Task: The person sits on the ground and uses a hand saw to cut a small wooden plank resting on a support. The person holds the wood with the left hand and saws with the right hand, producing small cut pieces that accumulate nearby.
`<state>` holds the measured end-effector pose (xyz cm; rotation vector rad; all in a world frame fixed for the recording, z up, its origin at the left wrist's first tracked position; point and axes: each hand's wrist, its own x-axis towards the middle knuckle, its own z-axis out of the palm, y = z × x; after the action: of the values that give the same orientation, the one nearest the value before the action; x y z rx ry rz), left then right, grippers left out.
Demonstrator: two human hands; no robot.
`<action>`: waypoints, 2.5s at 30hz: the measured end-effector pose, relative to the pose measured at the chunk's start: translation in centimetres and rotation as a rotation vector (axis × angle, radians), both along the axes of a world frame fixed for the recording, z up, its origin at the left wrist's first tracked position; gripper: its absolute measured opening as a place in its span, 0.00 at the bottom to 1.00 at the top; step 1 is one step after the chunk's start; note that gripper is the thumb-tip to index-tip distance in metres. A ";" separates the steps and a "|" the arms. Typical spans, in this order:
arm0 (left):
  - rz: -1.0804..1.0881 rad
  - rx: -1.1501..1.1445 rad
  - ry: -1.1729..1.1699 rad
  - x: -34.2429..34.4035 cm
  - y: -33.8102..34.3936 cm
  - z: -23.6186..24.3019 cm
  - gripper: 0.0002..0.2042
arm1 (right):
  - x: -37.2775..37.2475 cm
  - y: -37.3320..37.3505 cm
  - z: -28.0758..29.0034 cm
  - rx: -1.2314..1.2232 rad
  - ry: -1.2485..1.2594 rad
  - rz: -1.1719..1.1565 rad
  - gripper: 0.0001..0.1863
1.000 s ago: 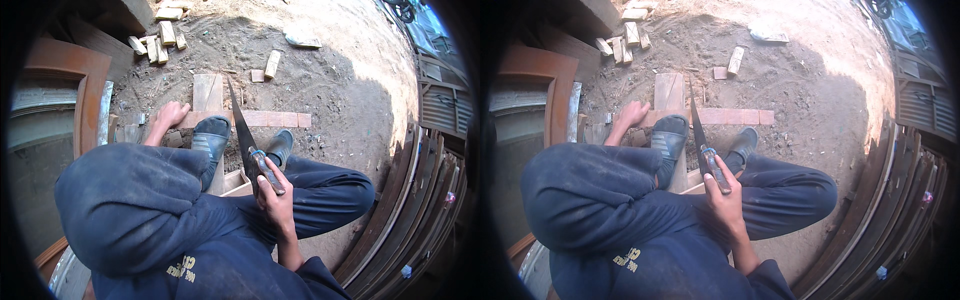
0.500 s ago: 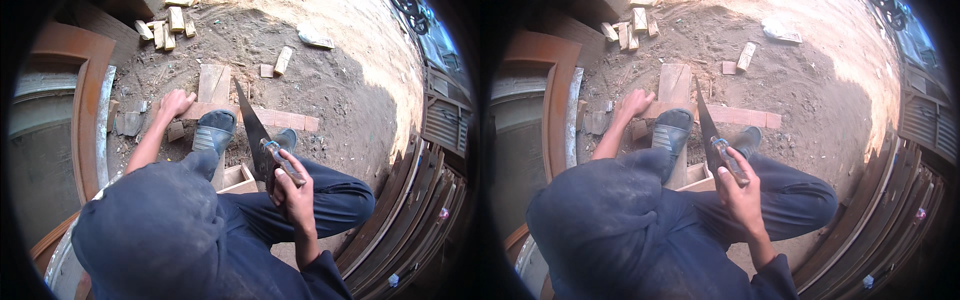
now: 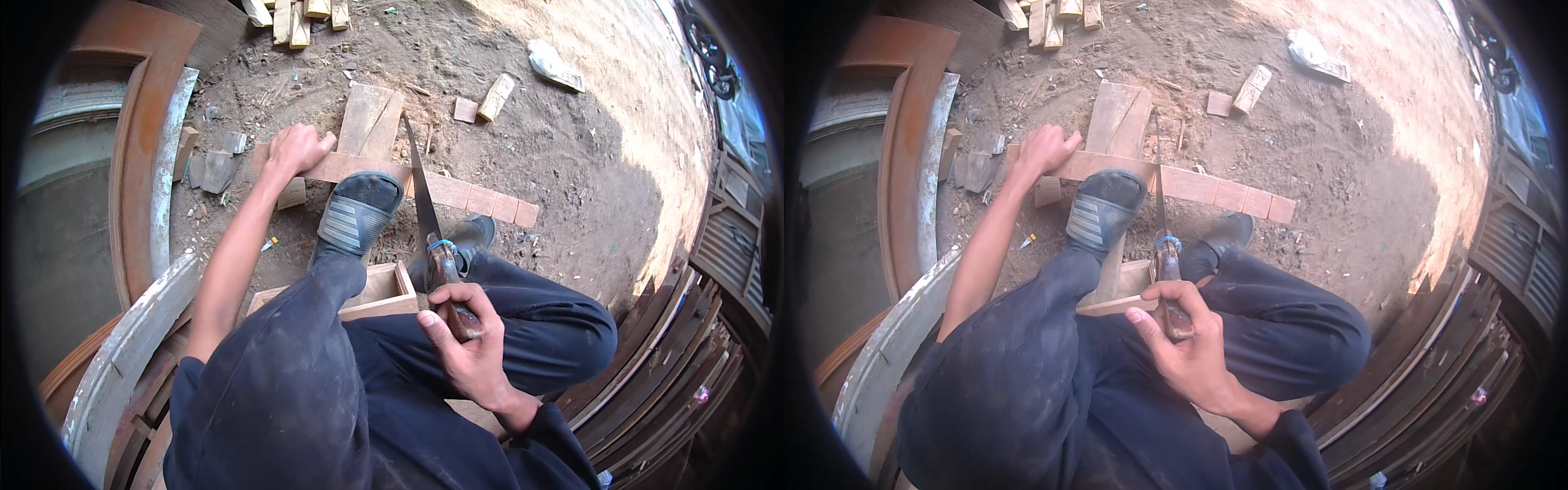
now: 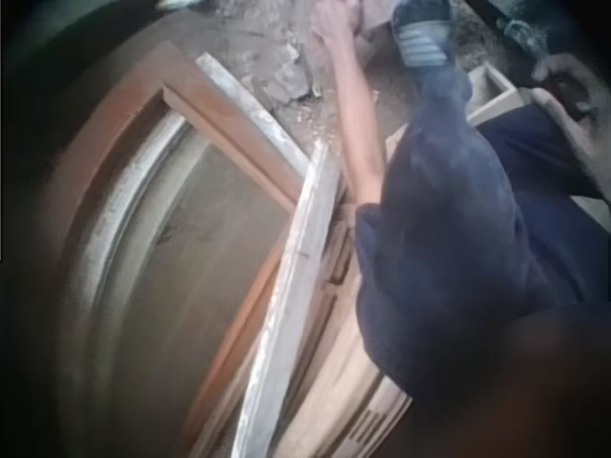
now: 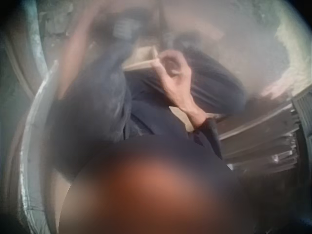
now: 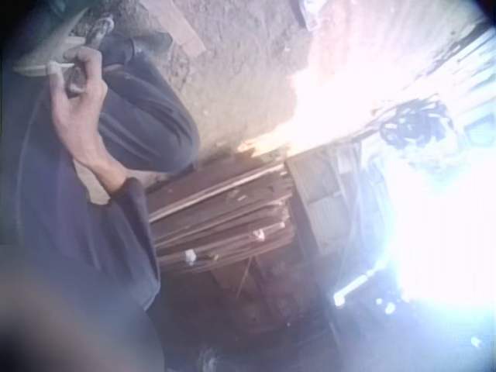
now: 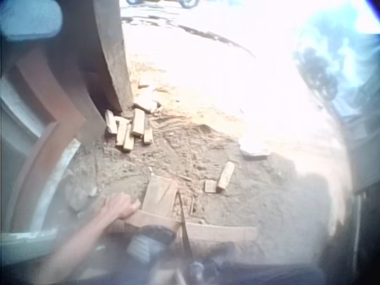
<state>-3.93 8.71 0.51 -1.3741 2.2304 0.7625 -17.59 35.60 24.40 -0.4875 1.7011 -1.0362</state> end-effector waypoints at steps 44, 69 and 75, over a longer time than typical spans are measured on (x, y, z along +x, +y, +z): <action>-0.026 -0.032 0.040 0.3 0.2 -0.6 0.29 | 1.0 6.1 -4.0 -0.101 0.249 -0.052 0.08; -0.024 -0.032 0.016 0.8 0.1 -1.0 0.28 | -3.0 2.3 -3.2 -0.044 0.031 -0.526 0.10; -0.036 -0.060 0.036 0.7 0.2 -0.9 0.28 | -2.8 2.2 -3.2 -0.025 0.055 -0.531 0.10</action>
<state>-3.25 8.94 -0.40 -1.3548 2.3169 0.7187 -20.41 37.77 21.17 -0.0718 1.9191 -1.4296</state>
